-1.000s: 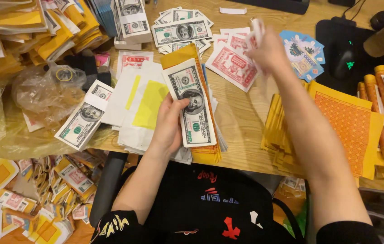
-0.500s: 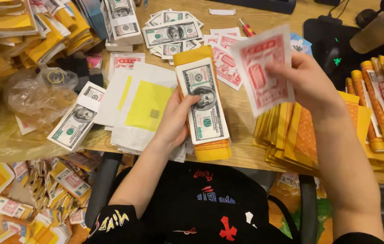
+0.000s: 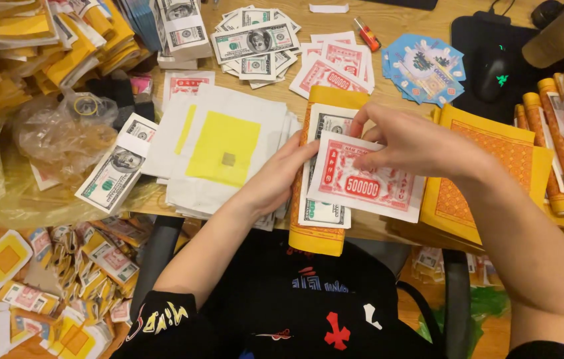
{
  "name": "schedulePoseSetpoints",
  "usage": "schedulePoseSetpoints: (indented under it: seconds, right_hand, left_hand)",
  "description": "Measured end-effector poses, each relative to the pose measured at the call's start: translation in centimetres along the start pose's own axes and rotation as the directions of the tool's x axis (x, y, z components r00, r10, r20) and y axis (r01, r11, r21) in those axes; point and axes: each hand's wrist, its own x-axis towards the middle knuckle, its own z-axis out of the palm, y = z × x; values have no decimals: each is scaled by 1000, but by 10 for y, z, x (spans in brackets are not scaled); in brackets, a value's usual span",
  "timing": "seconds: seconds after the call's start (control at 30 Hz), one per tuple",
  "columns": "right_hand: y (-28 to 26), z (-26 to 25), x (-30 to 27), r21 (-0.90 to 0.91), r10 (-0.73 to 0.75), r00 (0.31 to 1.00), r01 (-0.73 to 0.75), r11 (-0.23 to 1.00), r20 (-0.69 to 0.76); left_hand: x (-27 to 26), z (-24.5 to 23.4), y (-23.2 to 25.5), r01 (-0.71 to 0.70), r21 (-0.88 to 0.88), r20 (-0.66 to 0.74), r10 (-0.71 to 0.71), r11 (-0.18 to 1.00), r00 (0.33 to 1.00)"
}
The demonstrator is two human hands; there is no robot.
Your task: The person places stacks of paper money into yellow envelopes, folds the flaps, and sets them aside. The person repeats this process with multiple envelopes and different denominations of paper money.
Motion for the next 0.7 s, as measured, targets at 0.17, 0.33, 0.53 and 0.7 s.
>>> schedulePoseSetpoints:
  seconds: [0.17, 0.33, 0.53, 0.7]
  right_hand:
    - [-2, 7, 2, -43, -9, 1000, 9, 999, -12]
    - [49, 65, 27, -754, -715, 488, 160, 637, -501]
    - [44, 124, 4, -755, -810, 443, 353, 552, -386]
    - [57, 125, 11, -650, -733, 495, 369, 664, -467]
  left_hand:
    - [17, -22, -35, -29, 83, 14, 28, 996, 1000]
    - [41, -52, -73, -271, 0, -160, 267, 963, 950]
    - [39, -60, -64, -379, -253, -374, 271, 890, 887]
    - [30, -54, -74, -437, 20, -350, 416, 899, 839]
